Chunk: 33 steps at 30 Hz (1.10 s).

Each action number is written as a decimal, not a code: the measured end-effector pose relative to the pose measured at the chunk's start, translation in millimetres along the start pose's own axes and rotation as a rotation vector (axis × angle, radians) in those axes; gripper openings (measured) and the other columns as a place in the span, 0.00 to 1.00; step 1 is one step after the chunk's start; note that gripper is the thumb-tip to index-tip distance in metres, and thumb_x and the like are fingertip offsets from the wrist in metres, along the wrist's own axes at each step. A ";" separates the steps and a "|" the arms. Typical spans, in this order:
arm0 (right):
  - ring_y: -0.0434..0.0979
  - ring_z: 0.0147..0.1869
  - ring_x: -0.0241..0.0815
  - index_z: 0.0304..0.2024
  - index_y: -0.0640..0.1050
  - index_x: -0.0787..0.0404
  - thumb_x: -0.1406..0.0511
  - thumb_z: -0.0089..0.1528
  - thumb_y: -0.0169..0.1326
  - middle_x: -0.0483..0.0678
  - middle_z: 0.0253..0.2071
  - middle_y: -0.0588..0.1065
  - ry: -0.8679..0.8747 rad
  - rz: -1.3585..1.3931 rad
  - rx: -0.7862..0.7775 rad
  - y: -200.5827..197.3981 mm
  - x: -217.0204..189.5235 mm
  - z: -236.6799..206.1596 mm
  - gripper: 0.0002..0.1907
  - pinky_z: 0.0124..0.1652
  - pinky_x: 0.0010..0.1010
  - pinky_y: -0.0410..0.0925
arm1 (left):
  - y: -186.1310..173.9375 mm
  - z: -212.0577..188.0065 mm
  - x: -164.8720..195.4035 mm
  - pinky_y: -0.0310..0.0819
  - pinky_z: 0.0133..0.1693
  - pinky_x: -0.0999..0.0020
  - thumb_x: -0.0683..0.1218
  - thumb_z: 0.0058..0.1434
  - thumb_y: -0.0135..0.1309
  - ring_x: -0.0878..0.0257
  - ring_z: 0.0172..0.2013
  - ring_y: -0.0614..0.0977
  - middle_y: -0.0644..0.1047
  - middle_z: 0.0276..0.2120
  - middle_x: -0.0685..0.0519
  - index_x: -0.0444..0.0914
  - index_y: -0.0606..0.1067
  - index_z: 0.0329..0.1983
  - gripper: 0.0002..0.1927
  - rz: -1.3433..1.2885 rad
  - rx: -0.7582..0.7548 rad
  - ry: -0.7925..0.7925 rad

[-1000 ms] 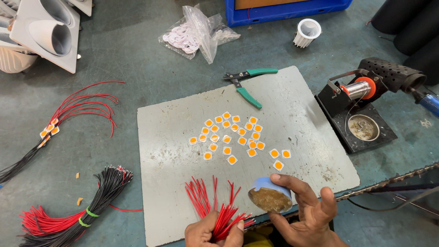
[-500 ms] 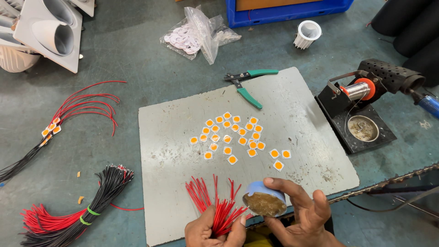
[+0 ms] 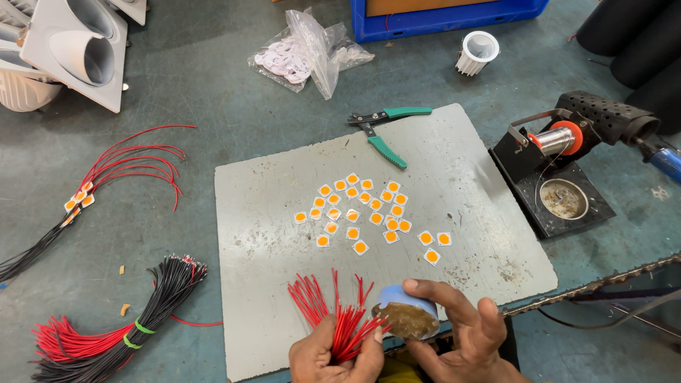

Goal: The person solders black and red wires to small square LED modules on a workbench. They apply flux to wire ends, use a soldering iron to attach wires to LED pads, and later strip and flux red wires. The work area includes pliers, a soldering station, and LED housings.

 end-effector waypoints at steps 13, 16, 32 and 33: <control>0.78 0.60 0.56 0.75 0.34 0.34 0.81 0.52 0.64 0.69 0.62 0.68 0.003 -0.037 0.028 -3.1 0.2 0.8 0.69 0.52 0.42 0.79 | -8.2 -1.4 -5.0 0.72 0.24 0.79 0.37 0.44 0.66 0.76 0.18 0.77 0.83 0.16 0.54 0.33 0.83 0.33 0.11 0.074 0.022 0.057; 0.77 0.63 0.58 0.75 0.33 0.33 0.81 0.54 0.62 0.70 0.63 0.67 0.013 0.004 0.010 0.2 -0.5 -3.0 0.68 0.52 0.42 0.80 | -7.3 -1.4 -1.8 0.72 0.25 0.79 0.37 0.45 0.67 0.76 0.19 0.77 0.84 0.17 0.54 0.32 0.84 0.31 0.09 0.060 0.018 0.118; 0.77 0.62 0.56 0.75 0.32 0.38 0.79 0.53 0.63 0.67 0.63 0.67 0.004 -0.099 0.046 -7.9 4.1 -0.7 0.67 0.54 0.44 0.75 | -19.4 9.4 2.8 0.80 0.33 0.71 0.38 0.48 0.65 0.66 0.24 0.87 0.87 0.22 0.46 0.34 0.82 0.36 0.11 0.030 0.033 -0.032; 0.75 0.63 0.56 0.75 0.32 0.39 0.78 0.52 0.62 0.67 0.62 0.67 -0.003 -0.118 0.051 -13.7 6.6 3.3 0.66 0.57 0.45 0.73 | -23.8 16.1 22.3 0.85 0.37 0.70 0.38 0.50 0.63 0.65 0.28 0.92 0.88 0.26 0.46 0.33 0.80 0.37 0.10 -0.033 0.037 0.036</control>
Point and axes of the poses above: each hand's wrist, its own z-axis towards the middle knuckle, its own y-axis out of the palm, x = y × z, the point moved 6 cm from there along z, towards the middle knuckle
